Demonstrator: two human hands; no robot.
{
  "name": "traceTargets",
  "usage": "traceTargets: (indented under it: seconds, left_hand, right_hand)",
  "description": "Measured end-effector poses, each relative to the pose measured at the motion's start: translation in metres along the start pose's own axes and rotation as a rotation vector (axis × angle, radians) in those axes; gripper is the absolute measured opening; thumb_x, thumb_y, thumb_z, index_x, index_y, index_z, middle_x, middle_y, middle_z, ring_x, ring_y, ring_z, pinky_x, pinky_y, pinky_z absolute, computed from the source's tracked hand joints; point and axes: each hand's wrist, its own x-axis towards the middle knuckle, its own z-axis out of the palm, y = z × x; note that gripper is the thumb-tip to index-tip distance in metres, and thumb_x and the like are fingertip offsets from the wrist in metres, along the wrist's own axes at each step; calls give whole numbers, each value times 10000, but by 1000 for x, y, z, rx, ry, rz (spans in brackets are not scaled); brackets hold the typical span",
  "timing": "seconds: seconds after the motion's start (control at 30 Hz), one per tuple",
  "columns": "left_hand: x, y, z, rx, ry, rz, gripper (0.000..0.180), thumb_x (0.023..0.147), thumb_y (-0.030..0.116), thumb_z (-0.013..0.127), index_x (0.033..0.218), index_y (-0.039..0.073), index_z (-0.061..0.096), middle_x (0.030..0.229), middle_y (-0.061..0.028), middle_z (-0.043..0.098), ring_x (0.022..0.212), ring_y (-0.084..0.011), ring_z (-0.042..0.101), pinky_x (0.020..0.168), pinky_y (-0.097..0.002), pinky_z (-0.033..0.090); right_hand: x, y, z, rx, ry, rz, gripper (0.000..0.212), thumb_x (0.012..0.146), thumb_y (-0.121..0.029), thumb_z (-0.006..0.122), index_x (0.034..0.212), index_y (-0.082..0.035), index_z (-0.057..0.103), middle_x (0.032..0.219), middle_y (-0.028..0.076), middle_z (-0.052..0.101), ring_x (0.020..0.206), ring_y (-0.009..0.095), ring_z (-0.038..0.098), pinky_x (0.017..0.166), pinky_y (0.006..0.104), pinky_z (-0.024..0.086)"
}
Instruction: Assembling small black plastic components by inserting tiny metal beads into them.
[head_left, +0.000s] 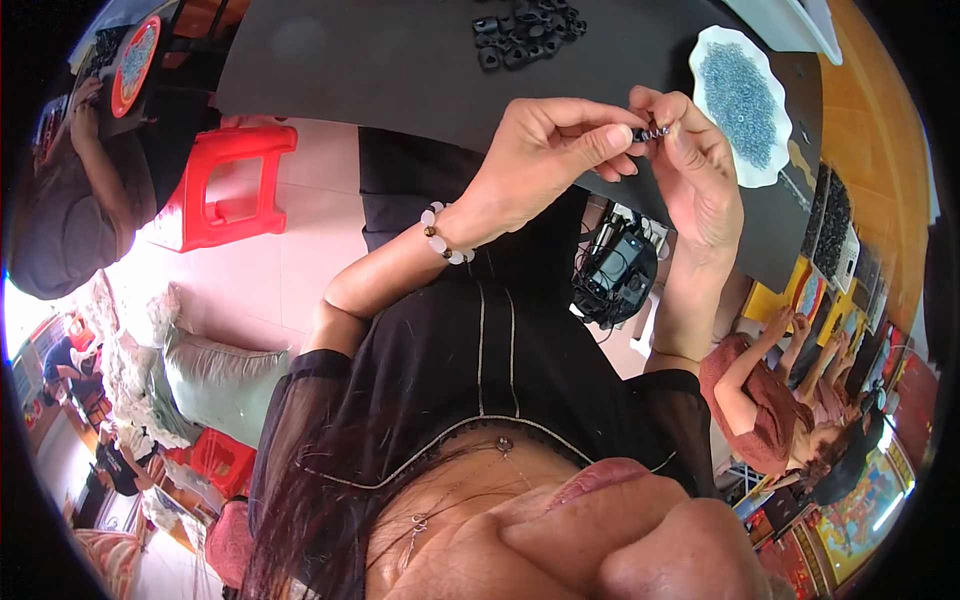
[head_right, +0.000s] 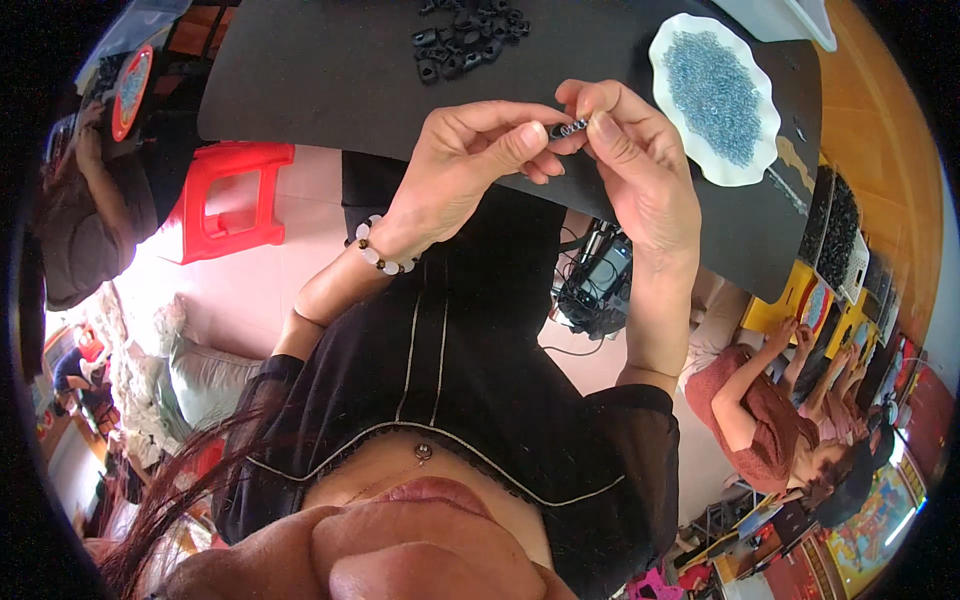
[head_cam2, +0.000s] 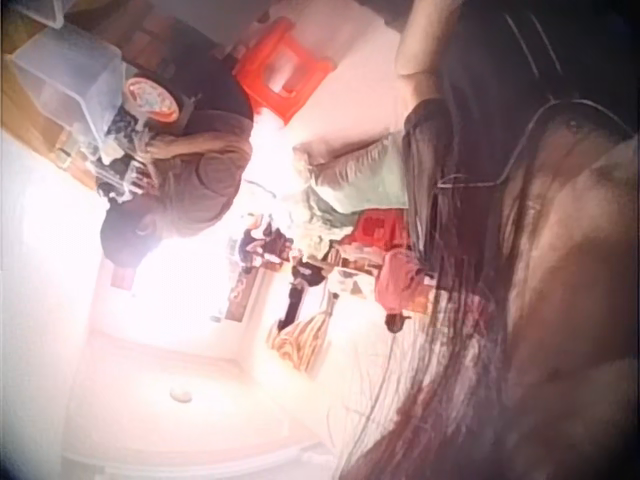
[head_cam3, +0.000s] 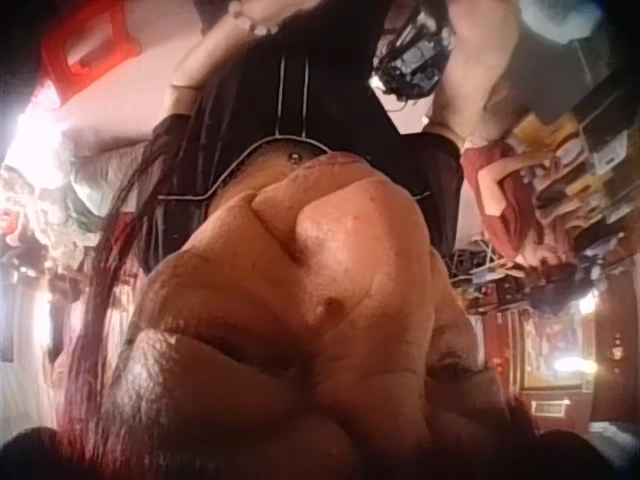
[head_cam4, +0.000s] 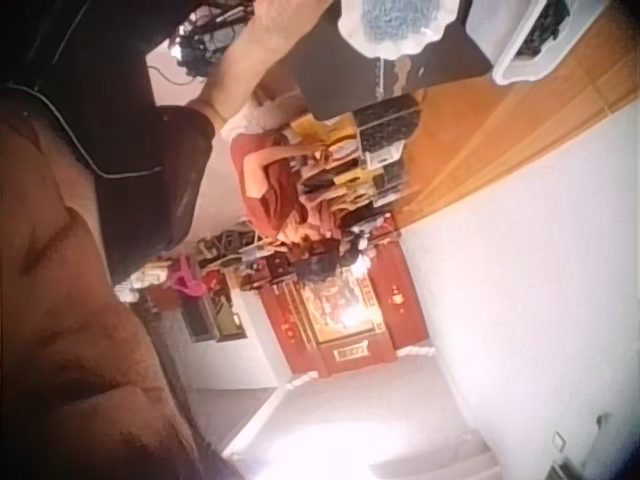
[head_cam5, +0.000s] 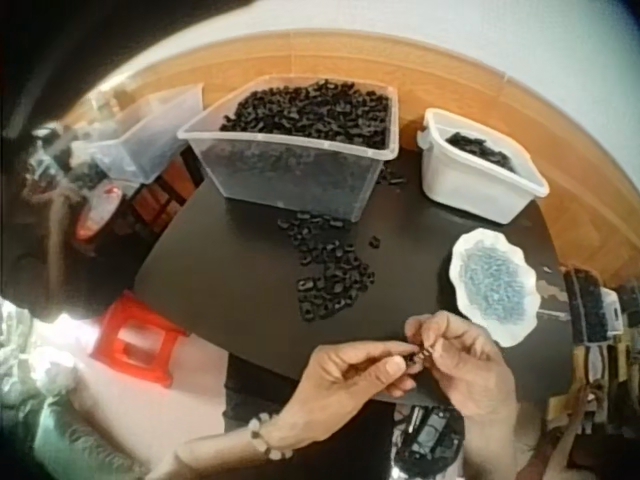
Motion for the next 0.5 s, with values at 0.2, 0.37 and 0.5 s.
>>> traceTargets:
  seconds: [0.2,0.37,0.5]
  left_hand:
    - [-3,-2,-4,-24,9,0,281,947,149,631,1165,-27,646,994,-161,714,829,-175,698,756,-288,580]
    - [-5,-2,-8,-64,9,-23,284,957,171,620,1160,-25,648,983,-150,711,828,-174,698,745,-283,579]
    - [-8,-1,-13,-86,19,-35,295,958,194,621,1158,-20,651,969,-134,706,831,-164,693,743,-272,573]
  right_hand:
    - [1,7,11,-138,40,-57,159,963,-158,601,1012,-8,620,1164,115,566,876,90,586,856,242,471]
    - [0,11,16,-419,33,-167,175,960,-136,606,1040,20,605,1169,106,562,893,95,585,822,241,505]
    - [3,1,23,-495,60,-134,195,955,-132,614,1092,7,610,1174,107,583,919,98,591,846,238,488]
